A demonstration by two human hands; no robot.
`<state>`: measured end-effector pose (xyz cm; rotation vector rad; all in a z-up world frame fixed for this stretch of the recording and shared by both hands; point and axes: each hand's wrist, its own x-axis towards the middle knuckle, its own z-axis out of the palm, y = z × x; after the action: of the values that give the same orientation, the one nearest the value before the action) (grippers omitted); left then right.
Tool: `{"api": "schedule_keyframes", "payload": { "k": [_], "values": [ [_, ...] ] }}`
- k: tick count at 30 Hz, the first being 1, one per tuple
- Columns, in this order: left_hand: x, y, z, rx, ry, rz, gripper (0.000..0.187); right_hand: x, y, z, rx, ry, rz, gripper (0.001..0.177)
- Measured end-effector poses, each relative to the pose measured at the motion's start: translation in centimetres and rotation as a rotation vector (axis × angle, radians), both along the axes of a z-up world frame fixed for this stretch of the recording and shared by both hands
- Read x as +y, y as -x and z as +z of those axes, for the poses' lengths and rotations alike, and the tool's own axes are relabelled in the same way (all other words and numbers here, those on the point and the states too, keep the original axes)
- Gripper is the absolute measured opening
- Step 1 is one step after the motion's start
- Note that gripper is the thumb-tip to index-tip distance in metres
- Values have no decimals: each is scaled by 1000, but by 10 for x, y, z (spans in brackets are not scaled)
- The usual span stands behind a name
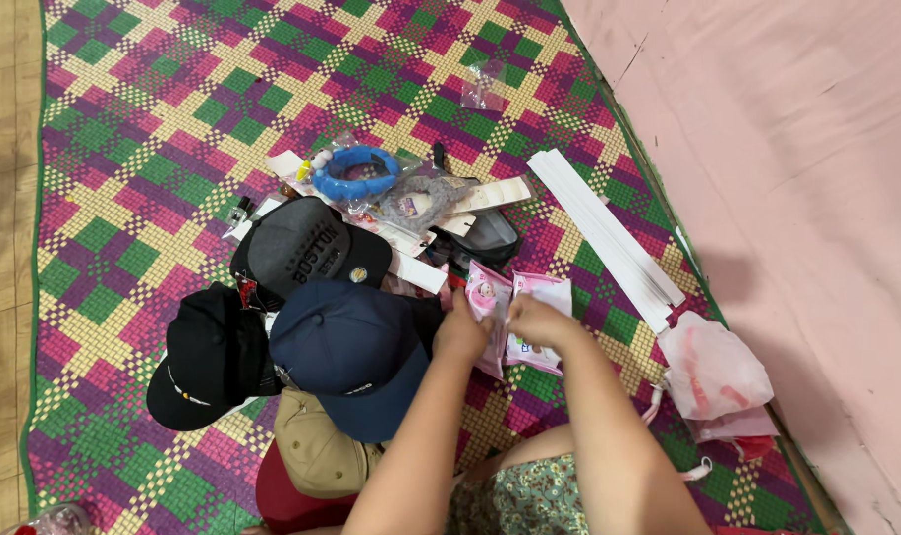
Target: The person sits on a mat and cleans a dark blue baseball cap using a white wipe. They wipe the brim, the front panel, and the inside of the cap. After cleaning, they place the cap into a white plastic basket.
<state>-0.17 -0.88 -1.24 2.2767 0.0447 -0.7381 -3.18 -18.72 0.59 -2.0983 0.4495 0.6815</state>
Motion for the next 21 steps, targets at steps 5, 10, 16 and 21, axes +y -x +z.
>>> {"api": "schedule_keyframes", "payload": {
  "k": [5, 10, 16, 21],
  "values": [
    [-2, 6, 9, -115, -7, 32, 75, -7, -1, -41, 12, -123, 103, 24],
    [3, 10, -6, -188, 42, -1, 68, 6, -7, -44, -149, -171, -126, 42],
    [5, 18, -2, -289, 192, 88, 61, 20, -10, -13, -114, -86, -349, 65],
    [-13, 23, -16, -251, 415, 167, 62, -7, -10, 1, -16, 84, -450, 78]
  ]
}}
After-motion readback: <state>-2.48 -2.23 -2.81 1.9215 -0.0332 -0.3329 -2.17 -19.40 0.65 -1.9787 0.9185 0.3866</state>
